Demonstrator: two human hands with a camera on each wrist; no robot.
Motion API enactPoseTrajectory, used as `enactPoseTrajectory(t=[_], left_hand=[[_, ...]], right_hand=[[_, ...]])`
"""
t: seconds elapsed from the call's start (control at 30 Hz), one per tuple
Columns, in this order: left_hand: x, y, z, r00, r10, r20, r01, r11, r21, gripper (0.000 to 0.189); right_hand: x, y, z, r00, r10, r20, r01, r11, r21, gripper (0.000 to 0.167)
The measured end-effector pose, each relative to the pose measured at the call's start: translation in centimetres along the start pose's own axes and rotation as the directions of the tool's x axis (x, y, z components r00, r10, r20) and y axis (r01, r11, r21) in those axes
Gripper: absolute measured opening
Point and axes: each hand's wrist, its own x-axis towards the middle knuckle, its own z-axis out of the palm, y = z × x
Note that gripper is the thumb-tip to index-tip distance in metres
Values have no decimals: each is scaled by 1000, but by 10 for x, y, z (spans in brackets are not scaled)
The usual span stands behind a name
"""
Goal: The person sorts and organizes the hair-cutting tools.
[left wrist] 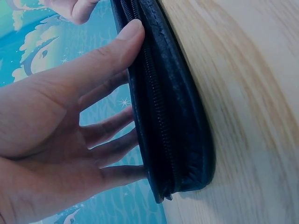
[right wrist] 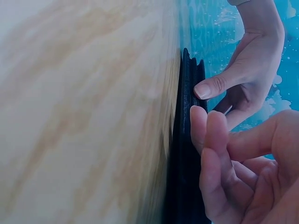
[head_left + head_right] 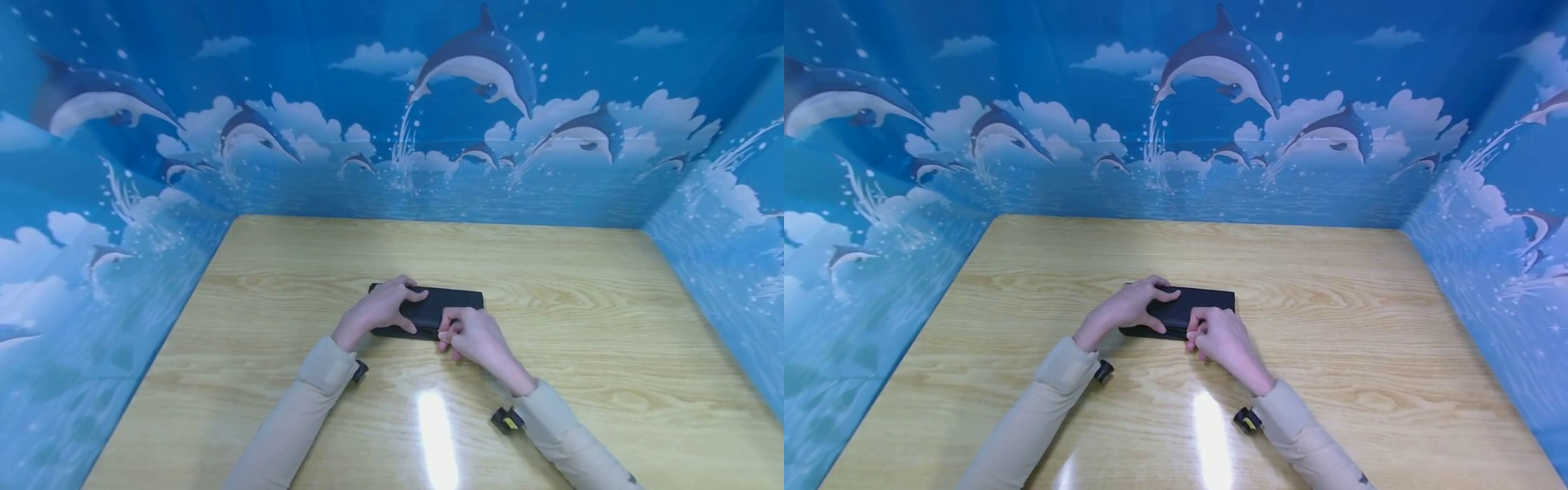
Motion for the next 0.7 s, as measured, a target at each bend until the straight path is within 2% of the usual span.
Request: enactPoseTrajectory(t=[0.47,0.7], left_hand=[[-1,1,0,1000,-9,-1,9,1000,-1,76],[0,1,0,1000,-16,-1,16,1000,10,76]], right_hand=[[2,-1,1,1000,14,9,-14,1000,-1,17],[2,-2,2,1000,-6,-5,6,1000,-12,17]])
